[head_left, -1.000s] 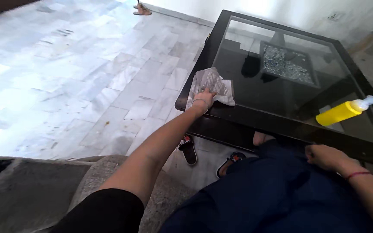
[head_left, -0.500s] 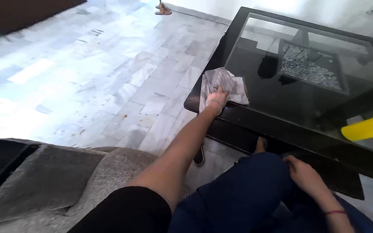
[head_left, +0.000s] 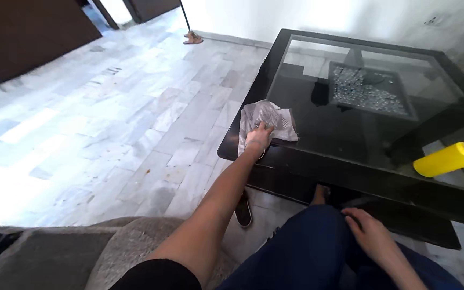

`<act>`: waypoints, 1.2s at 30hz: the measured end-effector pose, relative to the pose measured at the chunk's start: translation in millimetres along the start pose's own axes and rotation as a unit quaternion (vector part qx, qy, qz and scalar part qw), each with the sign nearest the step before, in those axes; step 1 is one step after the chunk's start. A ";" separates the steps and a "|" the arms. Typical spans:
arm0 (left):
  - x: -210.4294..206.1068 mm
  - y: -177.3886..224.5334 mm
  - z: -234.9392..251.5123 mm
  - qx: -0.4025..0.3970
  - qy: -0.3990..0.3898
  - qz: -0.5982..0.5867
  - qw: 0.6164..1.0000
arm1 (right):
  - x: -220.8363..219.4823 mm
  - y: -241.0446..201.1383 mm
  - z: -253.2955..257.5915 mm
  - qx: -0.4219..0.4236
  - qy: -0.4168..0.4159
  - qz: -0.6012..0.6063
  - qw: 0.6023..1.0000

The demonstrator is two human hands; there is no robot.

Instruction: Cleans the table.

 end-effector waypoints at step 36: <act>-7.0 -4.0 5.9 -0.002 0.010 0.010 1.000 | -35.9 -37.3 47.1 0.156 0.046 0.211 0.964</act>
Point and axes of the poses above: each hand's wrist, its own z-axis towards the middle knuckle, its own x-axis out of the back of the hand, y = z × x, the point moved 7 cm from there along z, towards the middle knuckle, and after that the axes turned 6 degrees about -y, right-handed, at the moved point
